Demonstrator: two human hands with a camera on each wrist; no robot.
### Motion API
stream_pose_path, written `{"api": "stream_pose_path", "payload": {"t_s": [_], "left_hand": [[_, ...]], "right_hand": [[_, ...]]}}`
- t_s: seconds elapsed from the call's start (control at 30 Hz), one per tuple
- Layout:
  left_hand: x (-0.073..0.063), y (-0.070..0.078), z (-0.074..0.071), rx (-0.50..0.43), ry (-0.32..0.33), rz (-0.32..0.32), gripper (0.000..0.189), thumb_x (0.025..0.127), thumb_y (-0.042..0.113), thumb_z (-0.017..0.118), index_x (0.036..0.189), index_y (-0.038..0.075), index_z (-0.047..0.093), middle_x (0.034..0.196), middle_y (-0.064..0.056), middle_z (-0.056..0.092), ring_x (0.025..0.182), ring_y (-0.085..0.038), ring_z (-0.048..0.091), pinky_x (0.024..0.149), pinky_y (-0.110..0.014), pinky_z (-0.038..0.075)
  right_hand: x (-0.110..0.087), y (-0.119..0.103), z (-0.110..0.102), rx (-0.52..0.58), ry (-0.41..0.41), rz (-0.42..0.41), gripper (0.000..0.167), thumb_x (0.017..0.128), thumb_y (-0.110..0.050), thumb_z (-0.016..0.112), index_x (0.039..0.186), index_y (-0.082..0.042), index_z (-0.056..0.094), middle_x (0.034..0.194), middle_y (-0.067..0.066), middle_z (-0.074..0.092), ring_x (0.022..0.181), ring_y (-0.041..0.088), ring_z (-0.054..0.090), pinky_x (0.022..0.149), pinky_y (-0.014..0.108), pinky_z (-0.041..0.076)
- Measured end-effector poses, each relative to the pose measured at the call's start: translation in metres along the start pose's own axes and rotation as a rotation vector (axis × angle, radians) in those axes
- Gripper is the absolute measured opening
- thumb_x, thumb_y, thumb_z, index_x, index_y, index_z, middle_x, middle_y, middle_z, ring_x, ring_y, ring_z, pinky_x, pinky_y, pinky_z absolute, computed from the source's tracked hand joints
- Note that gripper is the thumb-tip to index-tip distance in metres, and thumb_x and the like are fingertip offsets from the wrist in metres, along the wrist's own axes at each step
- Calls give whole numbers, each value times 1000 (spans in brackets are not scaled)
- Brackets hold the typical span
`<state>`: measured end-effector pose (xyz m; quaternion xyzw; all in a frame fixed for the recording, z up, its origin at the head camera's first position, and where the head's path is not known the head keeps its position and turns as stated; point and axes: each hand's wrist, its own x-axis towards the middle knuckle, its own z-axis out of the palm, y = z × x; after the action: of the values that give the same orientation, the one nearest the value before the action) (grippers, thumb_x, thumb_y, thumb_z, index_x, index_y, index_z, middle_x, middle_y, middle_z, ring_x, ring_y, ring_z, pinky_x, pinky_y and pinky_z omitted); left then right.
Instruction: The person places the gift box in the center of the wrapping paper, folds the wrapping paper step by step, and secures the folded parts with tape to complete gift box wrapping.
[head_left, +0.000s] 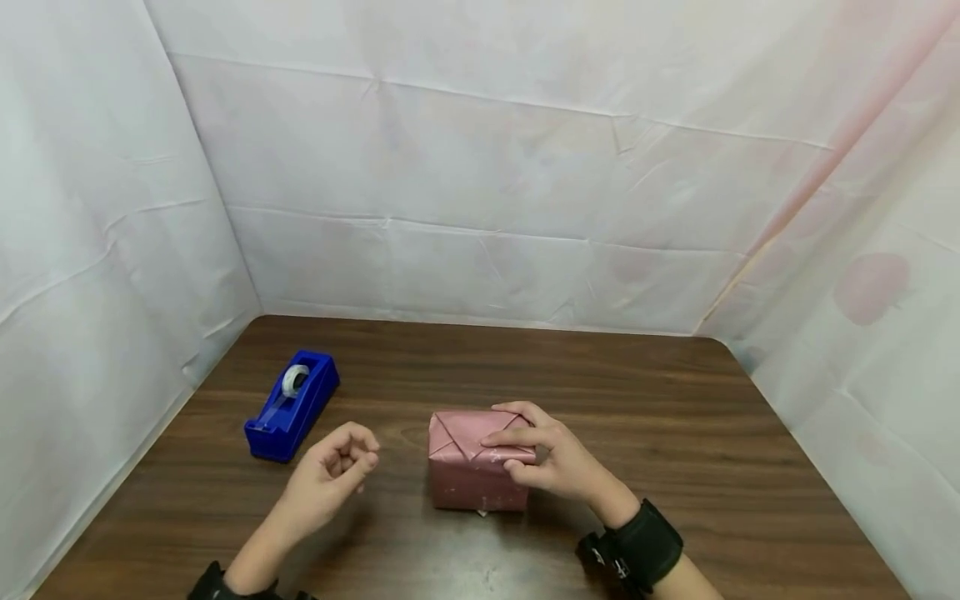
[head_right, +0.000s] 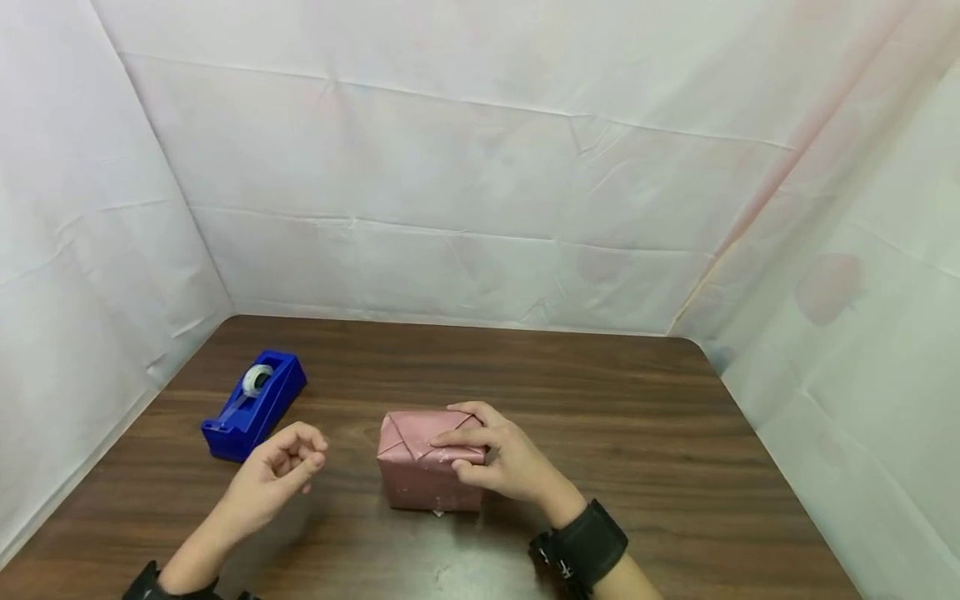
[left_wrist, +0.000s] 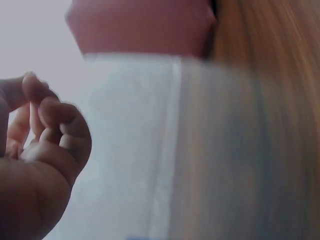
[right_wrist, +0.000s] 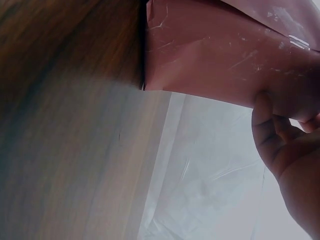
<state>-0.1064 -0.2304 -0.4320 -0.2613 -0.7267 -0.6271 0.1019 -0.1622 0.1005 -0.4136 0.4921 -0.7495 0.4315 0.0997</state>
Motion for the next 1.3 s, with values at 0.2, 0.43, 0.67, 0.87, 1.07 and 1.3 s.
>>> {"api": "stream_pose_path", "payload": {"t_s": [0.2, 0.43, 0.67, 0.87, 1.07, 1.3], "left_hand": [[16, 33, 42, 79, 108, -188, 9, 91, 7, 64, 99, 7, 58, 71, 5, 57, 48, 0, 44, 40, -24, 38], [30, 53, 75, 197, 81, -425, 10, 87, 20, 72, 91, 23, 63, 74, 2, 63, 50, -2, 41, 45, -19, 34], [37, 57, 86, 379, 8, -438, 16, 84, 21, 74, 87, 32, 63, 67, 14, 61, 47, -2, 41, 44, -19, 34], [40, 61, 88, 431, -13, -401, 17, 83, 19, 75, 87, 31, 64, 66, 13, 59, 48, -1, 41, 45, -19, 34], [42, 64, 89, 521, -9, -419, 19, 81, 19, 76, 89, 28, 61, 66, 17, 61, 52, -1, 47, 49, -21, 39], [45, 64, 89, 589, -42, -378, 19, 81, 21, 77, 83, 26, 59, 65, 17, 59, 53, -1, 48, 50, -20, 40]], "right_hand": [[-7, 14, 2, -16, -15, 14, 34, 82, -7, 70, 115, -17, 70, 136, 16, 51, 118, 25, 53, 86, 31, 48], [-8, 14, 2, 1, -17, 7, 37, 82, -7, 67, 117, -20, 69, 135, 10, 51, 116, 20, 52, 82, 27, 50], [-9, 14, 4, 6, -18, 9, 42, 79, -2, 67, 117, -19, 70, 136, 11, 51, 118, 22, 51, 81, 27, 50], [-10, 13, 3, -18, -41, 47, 41, 81, -5, 66, 118, -24, 69, 137, 7, 50, 121, 19, 50, 81, 26, 49], [-10, 13, 3, -23, -48, 45, 40, 83, -8, 67, 119, -24, 68, 138, 8, 49, 120, 19, 50, 81, 26, 50], [-9, 13, 2, -24, -45, 44, 39, 83, -9, 67, 119, -25, 68, 140, 8, 49, 125, 20, 48, 82, 28, 49]]}}
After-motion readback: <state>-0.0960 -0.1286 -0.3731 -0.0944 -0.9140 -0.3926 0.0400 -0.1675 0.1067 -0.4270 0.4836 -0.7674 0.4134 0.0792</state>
